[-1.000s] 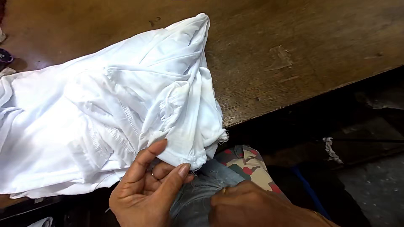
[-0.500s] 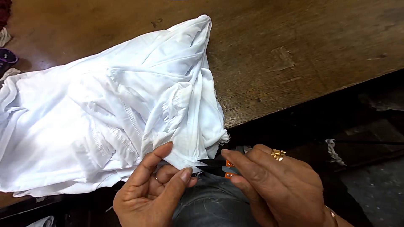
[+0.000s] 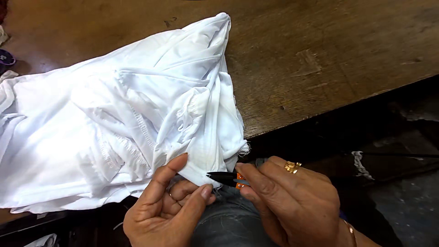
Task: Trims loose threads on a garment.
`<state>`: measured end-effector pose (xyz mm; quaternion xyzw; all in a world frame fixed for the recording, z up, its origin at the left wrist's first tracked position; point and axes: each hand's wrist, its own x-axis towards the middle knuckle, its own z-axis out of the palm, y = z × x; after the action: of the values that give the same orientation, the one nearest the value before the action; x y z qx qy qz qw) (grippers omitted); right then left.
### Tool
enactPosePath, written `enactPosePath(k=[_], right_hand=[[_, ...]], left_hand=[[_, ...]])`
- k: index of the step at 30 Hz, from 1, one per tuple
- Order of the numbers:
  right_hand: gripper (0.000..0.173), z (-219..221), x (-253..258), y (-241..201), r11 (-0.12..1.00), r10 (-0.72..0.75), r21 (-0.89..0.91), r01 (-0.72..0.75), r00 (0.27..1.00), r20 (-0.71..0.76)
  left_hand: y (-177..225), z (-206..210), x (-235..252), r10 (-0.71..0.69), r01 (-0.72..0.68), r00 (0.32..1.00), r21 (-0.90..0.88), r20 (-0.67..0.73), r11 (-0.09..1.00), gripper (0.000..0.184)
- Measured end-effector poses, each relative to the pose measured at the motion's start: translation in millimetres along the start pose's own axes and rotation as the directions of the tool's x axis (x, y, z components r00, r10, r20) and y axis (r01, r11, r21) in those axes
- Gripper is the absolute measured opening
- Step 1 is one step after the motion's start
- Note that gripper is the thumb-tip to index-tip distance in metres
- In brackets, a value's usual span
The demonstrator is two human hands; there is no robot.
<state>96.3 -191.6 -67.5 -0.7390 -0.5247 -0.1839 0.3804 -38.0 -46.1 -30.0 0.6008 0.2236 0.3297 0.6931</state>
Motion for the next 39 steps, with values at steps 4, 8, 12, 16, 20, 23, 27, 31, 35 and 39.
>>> enactPosePath(k=[4, 8, 12, 16, 20, 23, 27, 31, 35, 39], right_hand=[[0.031, -0.1, -2.1, 1.0, 0.999, -0.008, 0.038, 0.008, 1.0, 0.004], [0.033, -6.9, -4.5, 10.3, 0.998, -0.006, 0.055, 0.005, 1.0, 0.021], [0.036, -6.6, -8.6, 12.9, 1.0, -0.015, 0.012, 0.014, 1.0, 0.024], [0.036, -5.4, -9.0, 10.9, 0.999, -0.012, 0.04, 0.011, 1.0, 0.015], [0.036, -5.6, -6.4, 12.5, 0.997, -0.01, 0.08, 0.009, 1.0, 0.011], [0.037, -5.9, -4.8, 13.7, 0.997, -0.022, 0.07, 0.02, 1.0, 0.023], [0.036, -4.3, -3.9, 12.3, 0.997, -0.034, 0.066, 0.032, 0.999, 0.024], [0.035, -3.1, -2.0, 10.0, 0.996, -0.043, 0.074, 0.041, 0.999, 0.024], [0.036, -3.6, -1.5, 10.4, 0.997, -0.037, 0.064, 0.035, 0.999, 0.029], [0.034, -3.7, -0.9, 10.8, 0.997, -0.033, 0.065, 0.032, 0.999, 0.021]], left_hand=[[0.2, 0.8, -0.3, -0.003, 0.003, 1.0, -0.023, -0.018, 1.0, 0.053], [-0.4, 0.6, 0.0, -0.003, 0.002, 0.999, -0.036, -0.042, 0.999, 0.057], [-1.0, 2.3, 0.5, -0.009, 0.006, 0.998, -0.042, -0.055, 0.999, 0.058], [-1.2, 0.5, 0.5, -0.014, 0.012, 0.999, -0.033, -0.04, 0.999, 0.058], [-0.7, -1.1, 1.0, -0.033, 0.033, 0.999, -0.022, -0.027, 0.999, 0.06], [-0.2, -1.3, 1.2, -0.042, 0.042, 0.999, -0.012, -0.033, 0.999, 0.059], [-0.6, -2.9, 1.5, -0.044, 0.044, 0.999, 0.003, -0.026, 0.999, 0.06], [-1.5, -3.1, 1.5, -0.022, 0.022, 0.999, 0.027, -0.025, 0.999, 0.06], [-0.7, -2.4, 1.3, -0.019, 0.02, 0.999, 0.041, -0.031, 0.999, 0.061], [-0.6, -2.0, 1.2, -0.011, 0.013, 0.999, 0.051, -0.031, 0.999, 0.061]])
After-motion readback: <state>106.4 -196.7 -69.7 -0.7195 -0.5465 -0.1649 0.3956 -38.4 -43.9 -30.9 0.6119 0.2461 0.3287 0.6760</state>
